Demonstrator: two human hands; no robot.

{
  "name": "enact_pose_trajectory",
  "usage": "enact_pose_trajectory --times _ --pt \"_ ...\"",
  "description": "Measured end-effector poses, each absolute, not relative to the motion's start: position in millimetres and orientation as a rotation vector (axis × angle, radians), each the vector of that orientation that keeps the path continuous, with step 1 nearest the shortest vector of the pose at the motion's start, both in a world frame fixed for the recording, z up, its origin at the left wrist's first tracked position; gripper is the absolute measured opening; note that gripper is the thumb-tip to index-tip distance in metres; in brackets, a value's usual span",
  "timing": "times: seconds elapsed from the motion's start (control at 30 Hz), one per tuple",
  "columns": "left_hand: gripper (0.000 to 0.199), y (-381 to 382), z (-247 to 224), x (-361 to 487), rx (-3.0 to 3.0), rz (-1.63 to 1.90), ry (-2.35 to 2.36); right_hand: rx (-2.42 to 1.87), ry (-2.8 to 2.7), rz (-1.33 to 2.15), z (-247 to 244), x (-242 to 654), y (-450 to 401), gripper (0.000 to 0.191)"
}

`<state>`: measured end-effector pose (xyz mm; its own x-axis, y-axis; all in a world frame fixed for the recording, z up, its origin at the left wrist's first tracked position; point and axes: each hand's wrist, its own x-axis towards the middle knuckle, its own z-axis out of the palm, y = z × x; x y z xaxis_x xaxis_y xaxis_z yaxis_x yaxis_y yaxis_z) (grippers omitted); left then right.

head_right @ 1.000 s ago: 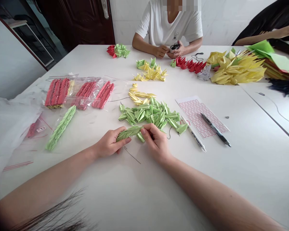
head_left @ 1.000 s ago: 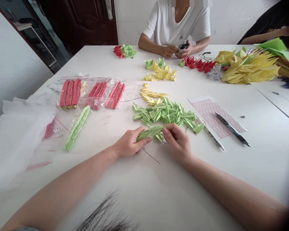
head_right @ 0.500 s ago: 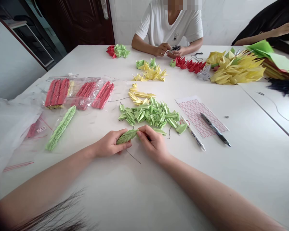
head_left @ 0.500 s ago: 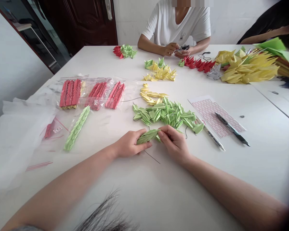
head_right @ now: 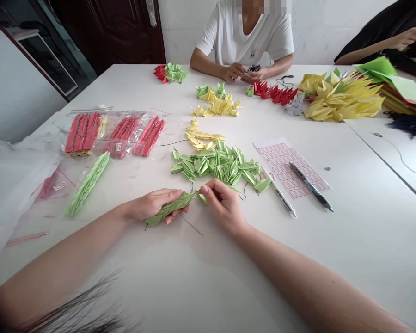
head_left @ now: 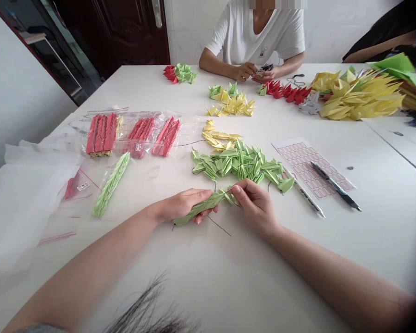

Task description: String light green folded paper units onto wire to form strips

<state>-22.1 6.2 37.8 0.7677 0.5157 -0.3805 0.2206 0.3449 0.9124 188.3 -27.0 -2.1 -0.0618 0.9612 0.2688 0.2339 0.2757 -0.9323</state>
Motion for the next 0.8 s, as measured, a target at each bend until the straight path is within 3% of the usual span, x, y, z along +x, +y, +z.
enact_pose_trajectory --times 0.8 --pt "0.045 7 33 -29 1.221 0.167 0.568 -1.171 -1.47 0.758 7 185 -30 0.047"
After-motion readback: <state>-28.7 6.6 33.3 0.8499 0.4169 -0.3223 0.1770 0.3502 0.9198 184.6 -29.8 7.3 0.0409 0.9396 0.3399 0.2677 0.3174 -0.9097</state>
